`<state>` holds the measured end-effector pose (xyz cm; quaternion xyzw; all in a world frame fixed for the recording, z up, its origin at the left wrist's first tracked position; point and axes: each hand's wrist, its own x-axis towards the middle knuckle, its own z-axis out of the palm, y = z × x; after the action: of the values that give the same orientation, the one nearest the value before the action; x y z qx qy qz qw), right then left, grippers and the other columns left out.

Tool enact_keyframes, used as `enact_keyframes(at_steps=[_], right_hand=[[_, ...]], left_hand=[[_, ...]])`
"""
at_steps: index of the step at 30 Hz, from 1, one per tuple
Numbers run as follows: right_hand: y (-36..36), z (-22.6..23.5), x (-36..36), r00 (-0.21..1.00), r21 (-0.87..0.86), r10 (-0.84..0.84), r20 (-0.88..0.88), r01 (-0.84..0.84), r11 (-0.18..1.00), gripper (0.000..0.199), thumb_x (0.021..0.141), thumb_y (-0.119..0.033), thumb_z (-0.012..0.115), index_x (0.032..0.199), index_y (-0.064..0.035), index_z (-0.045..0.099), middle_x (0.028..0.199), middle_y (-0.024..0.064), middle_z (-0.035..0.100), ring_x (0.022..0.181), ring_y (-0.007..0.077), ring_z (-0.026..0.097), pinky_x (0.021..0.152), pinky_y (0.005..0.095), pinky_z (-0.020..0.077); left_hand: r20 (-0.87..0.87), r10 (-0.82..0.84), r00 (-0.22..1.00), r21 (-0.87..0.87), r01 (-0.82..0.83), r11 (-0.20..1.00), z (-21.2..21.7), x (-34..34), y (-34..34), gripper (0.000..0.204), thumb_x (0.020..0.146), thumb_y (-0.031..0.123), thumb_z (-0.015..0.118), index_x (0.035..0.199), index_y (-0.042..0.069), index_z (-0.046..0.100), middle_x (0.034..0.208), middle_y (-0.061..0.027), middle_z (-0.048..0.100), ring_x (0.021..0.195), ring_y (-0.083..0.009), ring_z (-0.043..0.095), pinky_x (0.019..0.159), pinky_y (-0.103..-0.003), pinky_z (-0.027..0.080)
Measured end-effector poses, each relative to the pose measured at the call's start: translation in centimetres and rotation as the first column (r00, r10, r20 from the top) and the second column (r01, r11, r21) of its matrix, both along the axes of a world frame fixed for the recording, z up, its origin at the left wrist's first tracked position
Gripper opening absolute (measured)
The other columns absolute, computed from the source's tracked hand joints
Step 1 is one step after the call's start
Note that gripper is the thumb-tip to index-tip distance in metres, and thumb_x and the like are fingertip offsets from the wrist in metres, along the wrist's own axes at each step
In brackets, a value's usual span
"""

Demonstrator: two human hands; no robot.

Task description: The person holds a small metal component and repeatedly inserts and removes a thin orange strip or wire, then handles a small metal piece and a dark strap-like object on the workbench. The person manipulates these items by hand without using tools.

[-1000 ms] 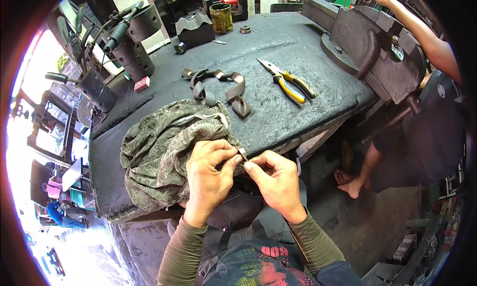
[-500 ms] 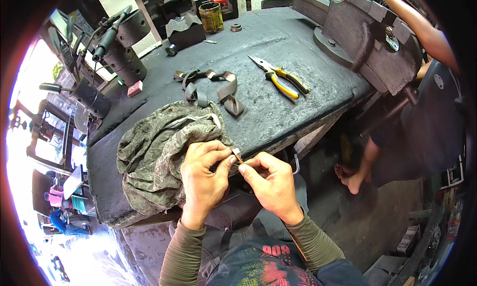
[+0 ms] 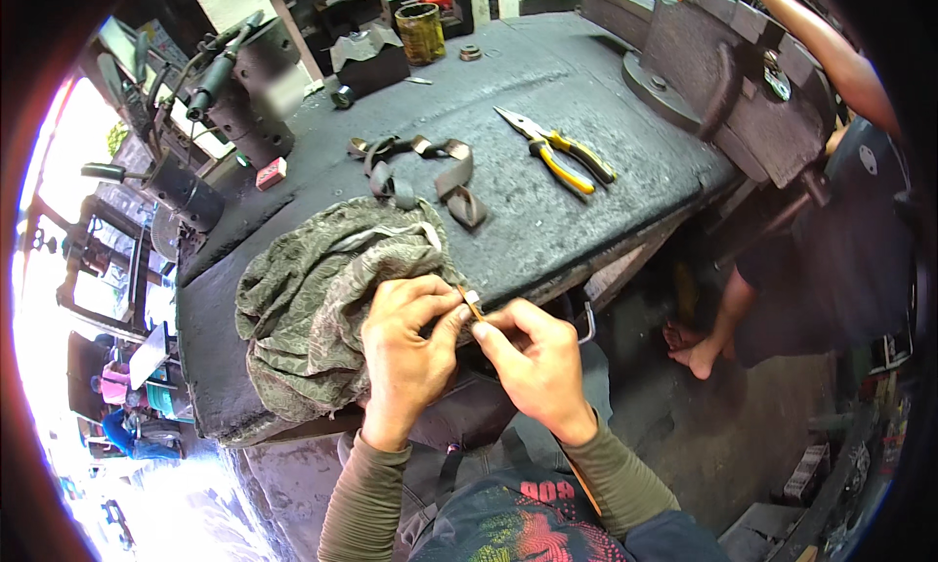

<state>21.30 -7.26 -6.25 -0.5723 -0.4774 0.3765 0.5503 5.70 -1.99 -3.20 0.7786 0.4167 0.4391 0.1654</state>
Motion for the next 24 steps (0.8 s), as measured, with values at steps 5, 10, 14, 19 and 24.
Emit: enact_keyframes(at_steps=[5, 10, 14, 19, 24], right_hand=[[-0.35, 0.52, 0.26, 0.999, 0.057, 0.032, -0.019, -0.03, 0.998, 0.01, 0.104, -0.006, 0.08, 0.101, 0.0038, 0.077, 0.086, -0.0016, 0.074, 0.077, 0.002, 0.062, 0.065, 0.0232, 0.0504], [-0.49, 0.38, 0.28, 0.999, 0.061, 0.025, 0.024, -0.026, 0.998, 0.01, 0.103, -0.006, 0.081, 0.1, 0.0033, 0.078, 0.085, -0.0009, 0.074, 0.076, 0.002, 0.061, 0.064, 0.0233, 0.0496], [-0.18, 0.19, 0.3, 0.999, 0.146, -0.011, 0.049, 0.003, 0.989, 0.015, 0.101, -0.009, 0.081, 0.096, 0.0035, 0.075, 0.079, 0.0088, 0.074, 0.067, 0.0085, 0.065, 0.061, 0.0302, 0.0517], [-0.02, 0.32, 0.18, 1.0, 0.143, -0.011, -0.007, 0.012, 0.99, 0.015, 0.101, -0.01, 0.08, 0.096, 0.0034, 0.075, 0.078, 0.0117, 0.076, 0.066, 0.0105, 0.068, 0.06, 0.0328, 0.0532], [-0.22, -0.1, 0.15, 1.0, 0.078, -0.001, 0.0, 0.001, 0.997, 0.016, 0.101, -0.011, 0.081, 0.097, 0.0029, 0.076, 0.077, 0.0101, 0.075, 0.062, 0.0095, 0.064, 0.057, 0.0317, 0.0507]], left_hand=[[-0.023, 0.043, 0.999, -0.021, -0.043, 0.999, 0.15, 0.1, -0.12, 0.016, 0.081, -0.002, 0.09, 0.096, 0.001, 0.085, 0.102, -0.0097, 0.082, 0.098, -0.0264, 0.074, 0.09, -0.038, 0.059], [-0.013, 0.031, 0.999, 0.0, -0.031, 1.0, 0.02, 0.01, -0.09, 0.017, 0.081, -0.001, 0.091, 0.097, 0.002, 0.086, 0.102, -0.0093, 0.082, 0.1, -0.0259, 0.074, 0.091, -0.038, 0.059], [-0.005, 0.025, 1.0, -0.017, -0.025, 1.0, -0.04, 0.19, -0.1, 0.016, 0.081, 0.001, 0.091, 0.096, 0.002, 0.086, 0.102, -0.0094, 0.081, 0.099, -0.027, 0.074, 0.091, -0.039, 0.059], [-0.009, 0.025, 1.0, -0.019, -0.025, 1.0, 0.38, 0.05, -0.17, 0.016, 0.081, 0.0, 0.09, 0.096, 0.002, 0.085, 0.102, -0.0093, 0.082, 0.099, -0.0278, 0.074, 0.091, -0.039, 0.059], [0.018, 0.012, 1.0, -0.013, -0.012, 1.0, 0.28, -0.01, -0.1, 0.015, 0.081, -0.001, 0.09, 0.096, 0.001, 0.085, 0.102, -0.0094, 0.081, 0.1, -0.0278, 0.074, 0.091, -0.039, 0.059]])
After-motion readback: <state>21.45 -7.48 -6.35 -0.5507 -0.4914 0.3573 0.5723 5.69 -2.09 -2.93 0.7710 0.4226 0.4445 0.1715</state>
